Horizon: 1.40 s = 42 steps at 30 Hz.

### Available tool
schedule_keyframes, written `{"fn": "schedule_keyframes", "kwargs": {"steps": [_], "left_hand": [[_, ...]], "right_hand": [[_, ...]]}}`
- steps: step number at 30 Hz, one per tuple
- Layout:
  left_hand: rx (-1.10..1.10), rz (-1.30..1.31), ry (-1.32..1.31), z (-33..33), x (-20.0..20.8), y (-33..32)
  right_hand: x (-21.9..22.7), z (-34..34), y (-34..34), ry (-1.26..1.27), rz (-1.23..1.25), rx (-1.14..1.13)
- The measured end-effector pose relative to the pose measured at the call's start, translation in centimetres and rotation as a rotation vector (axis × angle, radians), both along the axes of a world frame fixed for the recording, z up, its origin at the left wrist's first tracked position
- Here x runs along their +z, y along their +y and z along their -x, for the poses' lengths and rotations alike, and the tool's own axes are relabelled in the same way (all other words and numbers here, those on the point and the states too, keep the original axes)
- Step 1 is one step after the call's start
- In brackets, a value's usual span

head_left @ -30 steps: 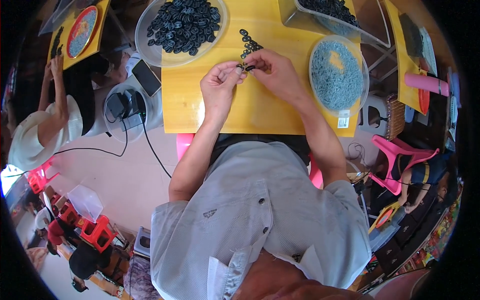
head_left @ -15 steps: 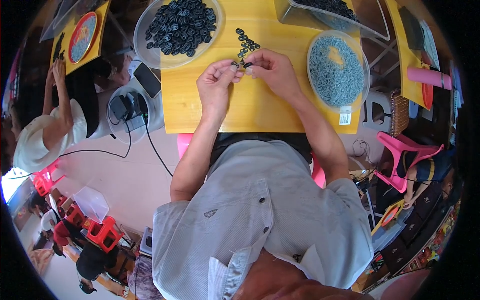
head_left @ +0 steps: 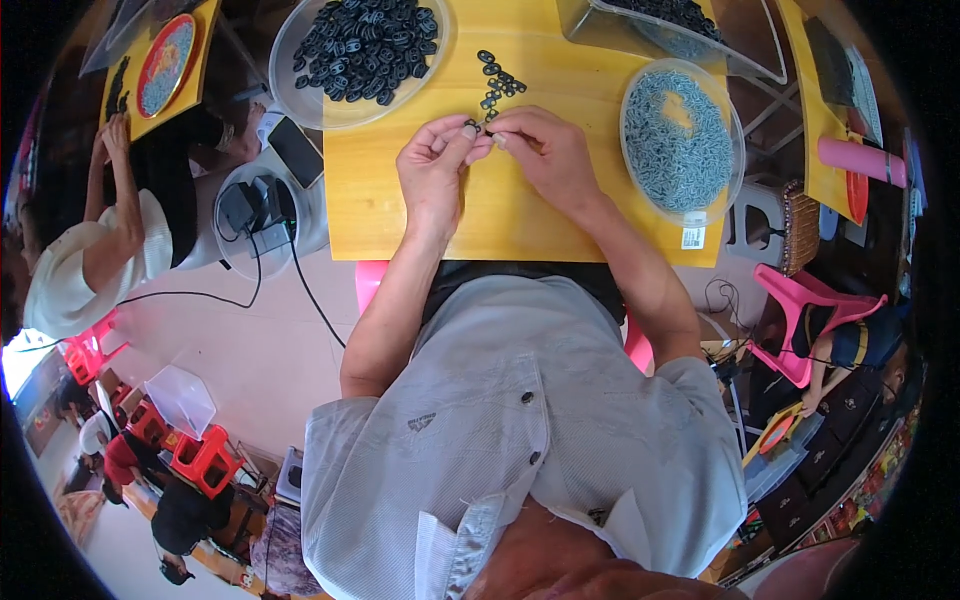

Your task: The person assembles small components by hand, repeatedly picking up plastic clips and small metal pins from the table and inserting the pins into the clips.

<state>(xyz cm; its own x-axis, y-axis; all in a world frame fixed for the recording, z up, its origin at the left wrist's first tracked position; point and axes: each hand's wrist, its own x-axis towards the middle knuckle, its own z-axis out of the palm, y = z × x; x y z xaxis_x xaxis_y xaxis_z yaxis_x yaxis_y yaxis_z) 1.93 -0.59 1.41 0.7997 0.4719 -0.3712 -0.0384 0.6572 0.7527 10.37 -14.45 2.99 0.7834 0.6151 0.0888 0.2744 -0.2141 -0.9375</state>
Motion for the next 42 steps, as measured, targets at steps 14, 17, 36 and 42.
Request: {"fn": "schedule_keyframes", "kwargs": {"steps": [14,17,36,42], "left_hand": [[-0.072,-0.143,0.033,0.0,0.0,-0.4],[-0.075,-0.164,0.046,0.0,0.0,-0.5],[-0.068,-0.214,0.028,0.0,-0.6,-0.7],[-0.073,-0.225,0.024,-0.1,-0.2,-0.9]], "right_hand": [[-1.3,-1.2,-0.7,0.43,-0.153,-0.039],[-1.1,-1.3,-0.6,0.497,-0.25,-0.054],[-1.1,-1.3,-0.5,0.507,-0.214,-0.054],[-0.6,-1.2,-0.4,0.531,-0.217,-0.009]]}}
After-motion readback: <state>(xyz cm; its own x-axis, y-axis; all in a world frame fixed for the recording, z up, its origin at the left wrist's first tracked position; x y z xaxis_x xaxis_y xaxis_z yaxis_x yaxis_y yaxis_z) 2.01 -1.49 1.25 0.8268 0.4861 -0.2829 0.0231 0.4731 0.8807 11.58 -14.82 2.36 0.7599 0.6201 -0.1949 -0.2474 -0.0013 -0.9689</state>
